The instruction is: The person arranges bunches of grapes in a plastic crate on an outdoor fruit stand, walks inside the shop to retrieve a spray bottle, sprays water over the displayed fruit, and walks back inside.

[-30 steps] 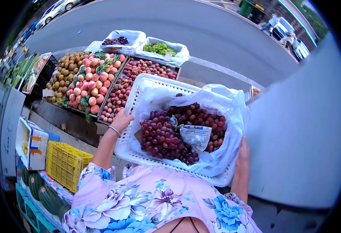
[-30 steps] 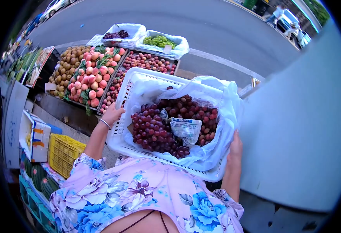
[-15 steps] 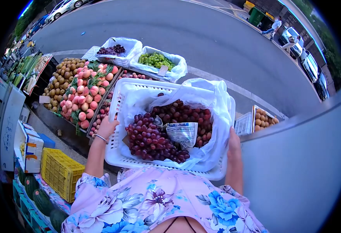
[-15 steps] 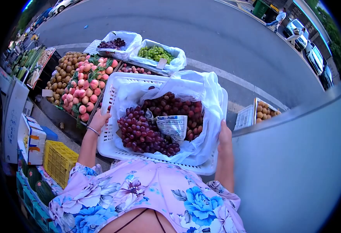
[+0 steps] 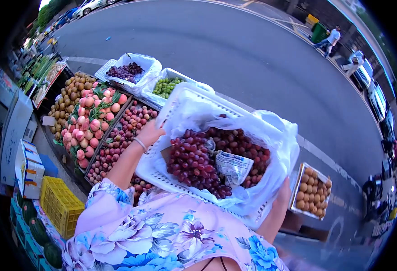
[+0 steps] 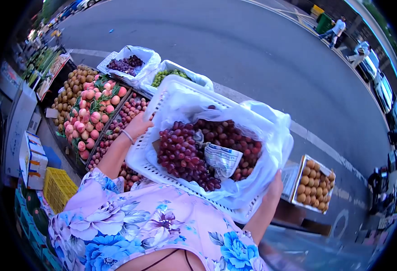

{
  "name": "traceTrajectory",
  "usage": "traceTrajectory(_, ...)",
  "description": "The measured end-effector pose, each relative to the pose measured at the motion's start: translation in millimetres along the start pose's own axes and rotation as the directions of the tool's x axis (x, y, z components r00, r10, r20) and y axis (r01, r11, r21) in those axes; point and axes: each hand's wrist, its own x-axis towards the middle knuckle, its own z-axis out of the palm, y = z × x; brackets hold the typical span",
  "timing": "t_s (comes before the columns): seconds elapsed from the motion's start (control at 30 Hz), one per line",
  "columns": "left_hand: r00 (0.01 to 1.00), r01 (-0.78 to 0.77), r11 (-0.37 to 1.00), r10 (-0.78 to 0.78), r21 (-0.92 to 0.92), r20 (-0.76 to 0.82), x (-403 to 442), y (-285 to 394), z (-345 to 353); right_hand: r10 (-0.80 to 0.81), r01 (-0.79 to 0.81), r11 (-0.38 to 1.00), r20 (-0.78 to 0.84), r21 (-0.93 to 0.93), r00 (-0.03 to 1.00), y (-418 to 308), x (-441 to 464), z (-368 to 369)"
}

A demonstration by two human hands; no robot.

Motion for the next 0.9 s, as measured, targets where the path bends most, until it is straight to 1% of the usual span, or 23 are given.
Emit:
traceTrajectory(0.03, 0.999, -0.006, 1.000, 0.006, 0.016, -0.044, 32, 2, 13, 0.014, -0.015, 0.999, 0.029, 0.033, 0.999, -7, 28, 6)
traceTrajectory(0.07, 0.998, -0.009, 1.000, 0.009, -0.003, -0.061, 44, -3, 22, -0.003, 0.000, 0.998, 0.053, 0.067, 0.999, -11, 33, 4)
traceTrajectory(0.1, 0.999, -0.017, 1.000, 0.016, -0.015, -0.038, 40, -9, 23, -0.017, 0.014, 0.998, 0.070, 0.055, 0.997, -7, 21, 1)
traceTrajectory(0.13, 1.000, -0.025, 0.999, 0.025, -0.027, -0.014, 44, -9, 24, -0.046, 0.043, 0.997, 0.044, 0.061, 0.998, -4, 17, 5)
traceTrajectory(0.17, 0.999, -0.013, 0.999, 0.011, -0.052, -0.045, 66, -2, 30, -0.066, 0.064, 0.996, 0.034, 0.054, 0.997, -9, 40, 18)
traceTrajectory(0.23, 0.998, 0.031, 0.999, -0.028, -0.045, 0.062, 138, 35, 46, -0.064, 0.064, 0.998, 0.021, 0.021, 0.998, -31, 102, 51)
traceTrajectory(0.27, 0.993, -0.119, 0.985, 0.121, 0.129, -0.011, 193, 13, 64, -0.064, 0.064, 0.998, 0.016, 0.010, 0.998, -39, 130, 64)
traceTrajectory(0.3, 0.988, -0.150, 0.963, 0.153, 0.223, 0.005, 229, 9, 74, -0.052, 0.052, 0.999, 0.014, -0.011, 0.999, -49, 155, 79)
traceTrajectory(0.37, 0.999, 0.004, 0.973, -0.013, 0.231, 0.037, 253, 101, 57, -0.028, 0.028, 0.998, 0.006, -0.051, 1.000, -69, 198, 104)
traceTrajectory(0.43, 0.997, -0.015, 0.991, 0.005, 0.133, 0.075, 309, 114, 71, 0.000, 0.001, 0.996, 0.009, -0.095, 1.000, -91, 239, 123)
traceTrajectory(0.53, 0.999, -0.034, 0.987, 0.031, 0.154, 0.023, 401, 152, 89, 0.012, -0.008, 0.992, 0.028, -0.126, 1.000, -126, 309, 158)
traceTrajectory(0.57, 0.999, -0.002, 0.986, -0.007, 0.167, 0.050, 424, 160, 96, 0.020, -0.014, 0.990, 0.038, -0.138, 0.999, -134, 331, 165)
traceTrajectory(0.6, 0.999, 0.007, 0.987, -0.014, 0.163, 0.041, 438, 163, 105, 0.020, -0.012, 0.989, 0.053, -0.149, 0.998, -138, 348, 168)
traceTrajectory(0.67, 0.997, -0.074, 0.974, 0.080, 0.212, -0.017, 443, 151, 122, 0.000, 0.011, 0.989, 0.077, -0.145, 0.997, -127, 356, 161)
traceTrajectory(0.7, 0.999, 0.021, 0.993, -0.025, 0.116, 0.034, 426, 152, 114, -0.039, 0.051, 0.988, 0.088, -0.144, 0.995, -120, 346, 157)
traceTrajectory(0.77, 0.999, -0.039, 0.996, 0.040, 0.078, -0.008, 384, 144, 94, -0.103, 0.117, 0.985, 0.108, -0.128, 0.989, -112, 323, 152)
traceTrajectory(0.8, 0.997, -0.066, 0.996, 0.069, 0.065, -0.034, 389, 154, 93, -0.125, 0.140, 0.982, 0.121, -0.124, 0.985, -121, 334, 160)
traceTrajectory(0.83, 0.989, -0.055, 0.992, 0.070, 0.113, -0.129, 412, 149, 97, -0.093, 0.117, 0.983, 0.167, -0.140, 0.981, -139, 369, 179)
traceTrajectory(0.87, 0.983, 0.013, 0.993, 0.009, 0.121, -0.181, 453, 159, 116, -0.059, 0.094, 0.982, 0.209, -0.163, 0.976, -165, 426, 203)
traceTrajectory(0.9, 0.971, 0.036, 0.997, -0.017, 0.074, -0.238, 500, 180, 141, -0.021, 0.072, 0.978, 0.250, -0.198, 0.968, -191, 490, 233)
